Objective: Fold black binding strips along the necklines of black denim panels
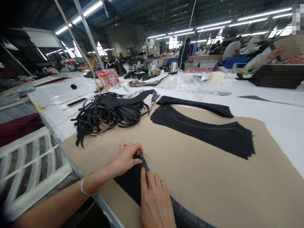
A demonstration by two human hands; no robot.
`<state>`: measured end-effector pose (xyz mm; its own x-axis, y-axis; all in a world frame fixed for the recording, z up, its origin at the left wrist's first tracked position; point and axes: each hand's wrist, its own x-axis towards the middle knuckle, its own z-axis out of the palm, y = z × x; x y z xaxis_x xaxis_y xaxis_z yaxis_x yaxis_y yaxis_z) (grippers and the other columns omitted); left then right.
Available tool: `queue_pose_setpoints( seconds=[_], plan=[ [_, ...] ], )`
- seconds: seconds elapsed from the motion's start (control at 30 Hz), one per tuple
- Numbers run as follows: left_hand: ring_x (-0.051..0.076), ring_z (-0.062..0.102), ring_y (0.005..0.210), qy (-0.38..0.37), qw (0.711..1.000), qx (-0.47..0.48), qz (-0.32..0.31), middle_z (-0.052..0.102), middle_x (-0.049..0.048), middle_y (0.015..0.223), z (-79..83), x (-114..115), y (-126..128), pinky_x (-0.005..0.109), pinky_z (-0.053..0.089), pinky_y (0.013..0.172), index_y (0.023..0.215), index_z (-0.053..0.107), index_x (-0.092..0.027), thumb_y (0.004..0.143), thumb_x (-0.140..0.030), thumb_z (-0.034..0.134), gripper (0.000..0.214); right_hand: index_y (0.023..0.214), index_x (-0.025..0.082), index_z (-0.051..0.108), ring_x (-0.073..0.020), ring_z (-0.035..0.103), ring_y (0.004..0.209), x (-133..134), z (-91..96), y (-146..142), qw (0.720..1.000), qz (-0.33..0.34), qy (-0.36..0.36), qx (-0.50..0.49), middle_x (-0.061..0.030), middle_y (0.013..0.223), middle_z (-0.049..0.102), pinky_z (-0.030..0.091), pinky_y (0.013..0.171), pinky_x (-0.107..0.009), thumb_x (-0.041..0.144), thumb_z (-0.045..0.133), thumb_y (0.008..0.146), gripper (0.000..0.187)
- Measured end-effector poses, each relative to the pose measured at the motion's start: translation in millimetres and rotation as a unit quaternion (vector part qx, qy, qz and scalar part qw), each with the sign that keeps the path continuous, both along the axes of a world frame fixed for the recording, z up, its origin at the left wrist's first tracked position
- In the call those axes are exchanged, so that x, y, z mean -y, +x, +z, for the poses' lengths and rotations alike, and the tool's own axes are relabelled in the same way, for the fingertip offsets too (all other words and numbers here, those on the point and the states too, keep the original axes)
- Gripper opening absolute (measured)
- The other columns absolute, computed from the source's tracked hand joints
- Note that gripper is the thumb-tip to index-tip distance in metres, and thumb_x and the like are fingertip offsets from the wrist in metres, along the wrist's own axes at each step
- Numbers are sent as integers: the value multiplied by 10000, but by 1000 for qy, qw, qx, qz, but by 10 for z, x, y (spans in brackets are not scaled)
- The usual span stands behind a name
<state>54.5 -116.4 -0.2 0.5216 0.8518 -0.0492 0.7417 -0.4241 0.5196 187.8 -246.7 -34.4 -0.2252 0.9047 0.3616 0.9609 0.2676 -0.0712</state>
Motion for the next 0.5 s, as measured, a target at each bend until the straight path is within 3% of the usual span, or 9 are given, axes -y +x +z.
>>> queue_pose_setpoints(
  seconds=[0.2,0.37,0.5],
  plan=[
    [159,561,799,-25,999,41,17,616,-37,763,-29,-27,-27,328,343,812,835,590,-210,727,-141,627,133,1279,108,540,-204,543,827,-25,-93,-21,998,-15,-54,8,-95,1019,616,468,721,-333,23,498,681,606],
    [108,572,656,-76,994,78,12,595,-46,697,-20,-32,-10,210,400,603,831,577,-193,731,-117,546,129,1305,125,519,-209,531,855,-3,-105,-6,997,-17,-75,6,-99,1045,606,464,756,-337,10,478,695,622],
    [103,546,575,-79,994,73,28,589,-47,671,31,10,0,206,367,532,831,581,-187,721,-146,568,118,1287,121,536,-207,532,846,-6,-78,-11,997,-25,-67,3,-96,1024,611,459,750,-338,-5,481,667,635]
  ],
)
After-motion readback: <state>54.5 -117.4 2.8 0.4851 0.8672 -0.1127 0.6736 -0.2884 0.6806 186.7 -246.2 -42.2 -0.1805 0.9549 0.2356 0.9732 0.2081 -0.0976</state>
